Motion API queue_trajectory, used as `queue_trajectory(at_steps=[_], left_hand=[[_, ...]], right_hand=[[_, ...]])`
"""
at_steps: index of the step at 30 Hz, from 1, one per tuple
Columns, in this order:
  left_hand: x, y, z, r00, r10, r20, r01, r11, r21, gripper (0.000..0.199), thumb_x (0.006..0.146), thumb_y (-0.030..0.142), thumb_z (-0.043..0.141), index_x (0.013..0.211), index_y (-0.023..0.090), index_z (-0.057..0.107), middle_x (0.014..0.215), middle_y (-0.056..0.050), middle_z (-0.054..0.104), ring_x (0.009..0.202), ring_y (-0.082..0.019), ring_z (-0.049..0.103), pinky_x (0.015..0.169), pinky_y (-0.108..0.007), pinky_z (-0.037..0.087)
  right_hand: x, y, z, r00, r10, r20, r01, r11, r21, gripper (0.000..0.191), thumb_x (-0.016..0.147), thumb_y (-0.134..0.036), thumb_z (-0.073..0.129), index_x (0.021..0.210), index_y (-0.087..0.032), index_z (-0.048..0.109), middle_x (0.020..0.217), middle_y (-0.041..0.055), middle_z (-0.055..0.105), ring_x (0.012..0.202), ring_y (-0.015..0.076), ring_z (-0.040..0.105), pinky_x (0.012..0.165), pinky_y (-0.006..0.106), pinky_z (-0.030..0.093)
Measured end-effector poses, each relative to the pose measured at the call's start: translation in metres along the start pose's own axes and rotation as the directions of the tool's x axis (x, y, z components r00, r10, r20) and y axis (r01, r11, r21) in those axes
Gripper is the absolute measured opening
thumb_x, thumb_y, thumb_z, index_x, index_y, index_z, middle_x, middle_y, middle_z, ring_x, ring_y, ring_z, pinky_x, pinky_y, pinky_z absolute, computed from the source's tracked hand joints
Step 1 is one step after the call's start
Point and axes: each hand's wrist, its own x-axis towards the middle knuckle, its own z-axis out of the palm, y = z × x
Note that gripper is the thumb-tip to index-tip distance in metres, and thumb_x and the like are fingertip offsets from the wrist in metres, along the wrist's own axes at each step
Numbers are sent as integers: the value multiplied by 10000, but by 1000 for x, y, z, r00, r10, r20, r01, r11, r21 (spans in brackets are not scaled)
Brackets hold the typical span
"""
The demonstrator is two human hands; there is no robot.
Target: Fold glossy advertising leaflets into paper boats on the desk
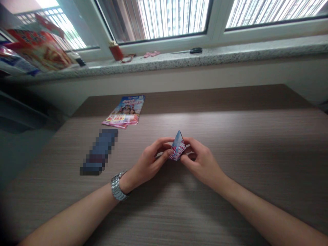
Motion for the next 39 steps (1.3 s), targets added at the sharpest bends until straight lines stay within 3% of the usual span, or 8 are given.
queue_trajectory(at_steps=[14,21,28,39], left_hand=[[0,-2,-1,1000,5,-3,-5,1000,-10,323,1019,199,544,1341,181,527,1124,-88,701,1012,-159,692,904,-298,593],[0,-1,-2,1000,19,8,-19,1000,-1,316,1023,187,525,1340,179,536,1131,-94,690,1027,-164,682,902,-296,587],[1,-4,-1,999,6,-43,-5,1000,15,308,1020,212,545,1326,181,557,1109,-85,691,984,-153,673,862,-265,580],[0,0,-1,1000,0,-12,-1,1000,-10,328,1022,188,531,1349,184,547,1120,-85,686,1001,-150,667,871,-261,578]], right_hand=[[0,1,-2,1000,-2,2,2,1000,-7,291,905,-221,598,1195,-236,624,1093,55,724,866,204,730,736,311,619],[0,-2,-3,1000,-27,2,27,998,-63,271,879,-176,595,1140,-229,645,1060,50,733,937,221,728,803,321,601],[0,-3,-3,1000,7,29,-7,1000,0,339,878,-220,634,1216,-229,612,992,45,749,838,204,737,768,323,619],[0,0,0,999,-10,34,11,1000,-3,379,813,-123,627,1175,-234,621,1057,48,727,924,221,736,832,340,620]])
